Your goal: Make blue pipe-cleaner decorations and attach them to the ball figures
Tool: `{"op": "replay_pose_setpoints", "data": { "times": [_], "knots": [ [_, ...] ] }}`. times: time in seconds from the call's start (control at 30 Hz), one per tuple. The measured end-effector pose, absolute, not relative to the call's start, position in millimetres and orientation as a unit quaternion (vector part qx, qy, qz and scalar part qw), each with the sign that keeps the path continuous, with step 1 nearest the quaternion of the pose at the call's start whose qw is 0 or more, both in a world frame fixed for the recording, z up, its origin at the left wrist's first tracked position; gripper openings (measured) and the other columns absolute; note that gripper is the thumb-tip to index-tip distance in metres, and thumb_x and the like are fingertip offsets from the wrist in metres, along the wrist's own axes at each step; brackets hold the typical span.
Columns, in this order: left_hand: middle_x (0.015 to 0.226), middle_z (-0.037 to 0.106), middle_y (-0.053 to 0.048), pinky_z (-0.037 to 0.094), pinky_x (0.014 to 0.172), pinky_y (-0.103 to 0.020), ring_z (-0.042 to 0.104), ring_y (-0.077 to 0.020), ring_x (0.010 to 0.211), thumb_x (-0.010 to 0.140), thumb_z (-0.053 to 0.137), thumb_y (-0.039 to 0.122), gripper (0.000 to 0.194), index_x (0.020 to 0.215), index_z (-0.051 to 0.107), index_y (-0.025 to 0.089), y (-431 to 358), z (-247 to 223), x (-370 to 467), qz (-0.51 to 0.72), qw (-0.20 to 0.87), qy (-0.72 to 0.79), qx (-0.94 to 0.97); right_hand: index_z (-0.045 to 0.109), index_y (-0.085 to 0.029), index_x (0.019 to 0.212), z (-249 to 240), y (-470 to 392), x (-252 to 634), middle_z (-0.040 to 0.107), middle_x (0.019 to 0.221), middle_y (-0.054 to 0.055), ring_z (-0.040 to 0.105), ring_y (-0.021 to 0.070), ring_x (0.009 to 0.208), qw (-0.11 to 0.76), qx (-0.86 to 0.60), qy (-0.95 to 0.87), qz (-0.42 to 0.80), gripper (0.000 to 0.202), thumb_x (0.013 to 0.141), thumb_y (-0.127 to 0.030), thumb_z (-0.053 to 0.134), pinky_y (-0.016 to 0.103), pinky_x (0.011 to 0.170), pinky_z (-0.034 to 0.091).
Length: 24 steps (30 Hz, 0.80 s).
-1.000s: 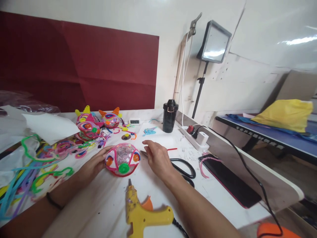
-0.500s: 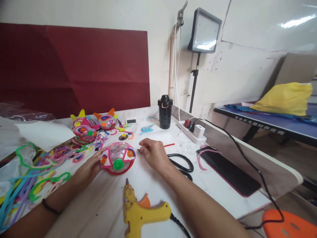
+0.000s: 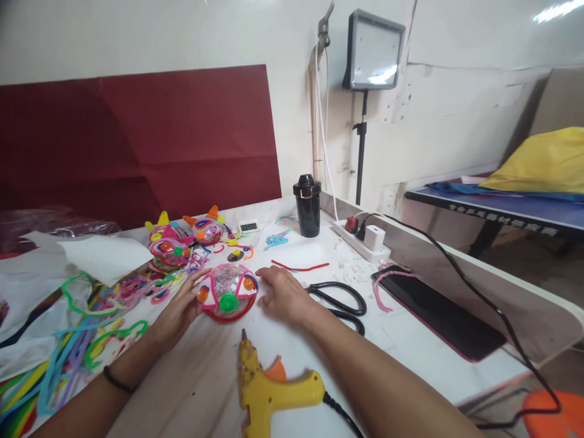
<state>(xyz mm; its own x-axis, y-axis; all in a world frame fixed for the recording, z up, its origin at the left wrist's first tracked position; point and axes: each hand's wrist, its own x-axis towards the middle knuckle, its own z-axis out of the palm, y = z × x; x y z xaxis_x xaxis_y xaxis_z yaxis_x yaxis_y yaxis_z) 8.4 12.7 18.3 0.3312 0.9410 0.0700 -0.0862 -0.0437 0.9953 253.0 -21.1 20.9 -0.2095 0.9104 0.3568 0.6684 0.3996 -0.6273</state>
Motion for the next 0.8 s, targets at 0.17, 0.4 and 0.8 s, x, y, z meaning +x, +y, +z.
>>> {"op": "replay_pose_setpoints", "data": {
  "times": [0.17, 0.4, 0.8],
  "knots": [
    [0.108, 0.06, -0.002, 0.047, 0.082, -0.031, 0.057, -0.0179, 0.099, 0.084, 0.054, 0.035, 0.027, 0.11, 0.051, 0.027, 10.6, 18.4, 7.1, 0.474, 0.551, 0.366, 0.581, 0.057, -0.018, 0.113, 22.0, -26.3, 247.4, 0.065, 0.098, 0.007, 0.058, 0.0196, 0.084, 0.352, -0.519, -0.749, 0.213, 0.046, 0.069, -0.025, 0.067, 0.029, 0.071, 0.044],
    [0.124, 0.054, -0.008, 0.043, 0.092, -0.041, 0.048, -0.0273, 0.118, 0.085, 0.052, 0.04, 0.032, 0.113, 0.053, 0.025, 9.5, 17.2, -2.9, 0.443, 0.585, 0.302, 0.608, 0.06, -0.018, 0.107, 21.1, -26.8, 244.1, 0.065, 0.093, 0.006, 0.059, 0.0179, 0.079, 0.355, -0.522, -0.753, 0.184, 0.033, 0.075, -0.028, 0.062, 0.026, 0.066, 0.042],
    [0.138, 0.042, -0.016, 0.038, 0.1, -0.042, 0.042, -0.0329, 0.125, 0.056, 0.082, 0.036, 0.093, 0.134, 0.032, 0.025, 5.3, 3.5, 5.7, 0.427, 0.536, 0.29, 0.668, 0.059, -0.014, 0.107, 21.2, -37.6, 232.8, 0.066, 0.095, 0.012, 0.056, 0.0285, 0.096, 0.3, -0.523, -0.797, -0.023, 0.034, 0.082, -0.037, 0.058, 0.039, 0.082, 0.038]
  ]
}}
